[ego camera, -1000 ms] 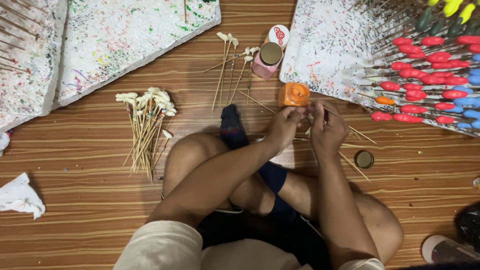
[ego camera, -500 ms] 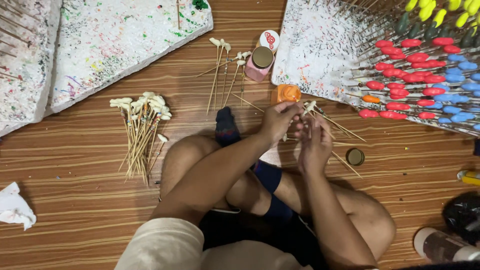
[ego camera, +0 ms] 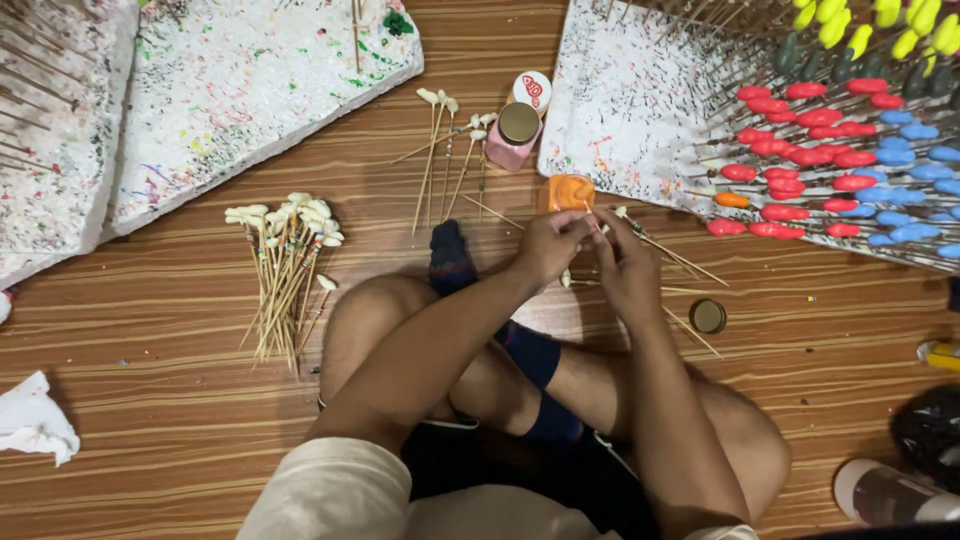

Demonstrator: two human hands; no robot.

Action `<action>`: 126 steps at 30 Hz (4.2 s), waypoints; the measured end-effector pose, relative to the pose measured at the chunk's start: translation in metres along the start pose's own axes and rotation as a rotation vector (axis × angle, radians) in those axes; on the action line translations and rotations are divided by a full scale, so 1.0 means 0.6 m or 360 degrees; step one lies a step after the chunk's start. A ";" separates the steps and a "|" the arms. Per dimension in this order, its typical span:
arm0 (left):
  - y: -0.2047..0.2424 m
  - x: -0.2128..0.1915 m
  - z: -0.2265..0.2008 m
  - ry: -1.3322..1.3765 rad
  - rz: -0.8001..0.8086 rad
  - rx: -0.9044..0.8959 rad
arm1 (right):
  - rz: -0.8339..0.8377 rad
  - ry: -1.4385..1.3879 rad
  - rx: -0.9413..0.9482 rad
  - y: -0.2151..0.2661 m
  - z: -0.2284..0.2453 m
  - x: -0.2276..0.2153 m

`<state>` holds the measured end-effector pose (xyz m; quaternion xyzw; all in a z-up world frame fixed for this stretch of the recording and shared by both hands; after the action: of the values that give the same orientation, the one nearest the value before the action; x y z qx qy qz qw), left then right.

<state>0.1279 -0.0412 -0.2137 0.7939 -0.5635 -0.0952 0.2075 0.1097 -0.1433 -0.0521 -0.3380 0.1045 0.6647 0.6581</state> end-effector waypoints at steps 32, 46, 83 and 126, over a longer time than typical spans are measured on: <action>0.017 -0.084 -0.212 -0.1386 0.0455 0.0506 | -0.0445 0.0134 -0.0421 0.028 -0.092 0.044; 0.021 -0.086 -0.216 -0.1325 0.0451 0.0516 | -0.0549 0.0233 -0.0492 0.037 -0.038 0.028; 0.022 -0.092 -0.223 -0.1298 0.0440 0.0562 | -0.0496 0.0286 -0.0467 0.035 -0.061 0.032; 0.021 -0.091 -0.223 -0.1303 0.0413 0.0591 | -0.0374 0.0349 -0.0372 0.026 -0.028 0.035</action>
<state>0.1499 0.0359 -0.0928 0.6377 -0.7011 -0.2716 -0.1673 0.1024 -0.1379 -0.0819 -0.4924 0.0575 0.5500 0.6721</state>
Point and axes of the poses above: each hand's wrist, its own y-axis away from the middle knuckle, its own x-axis out of the palm, z = x × y, the point moved 9 cm from there along -y, towards the middle knuckle, and after that the axes turned 10 degrees about -z, right-handed, at the moved point
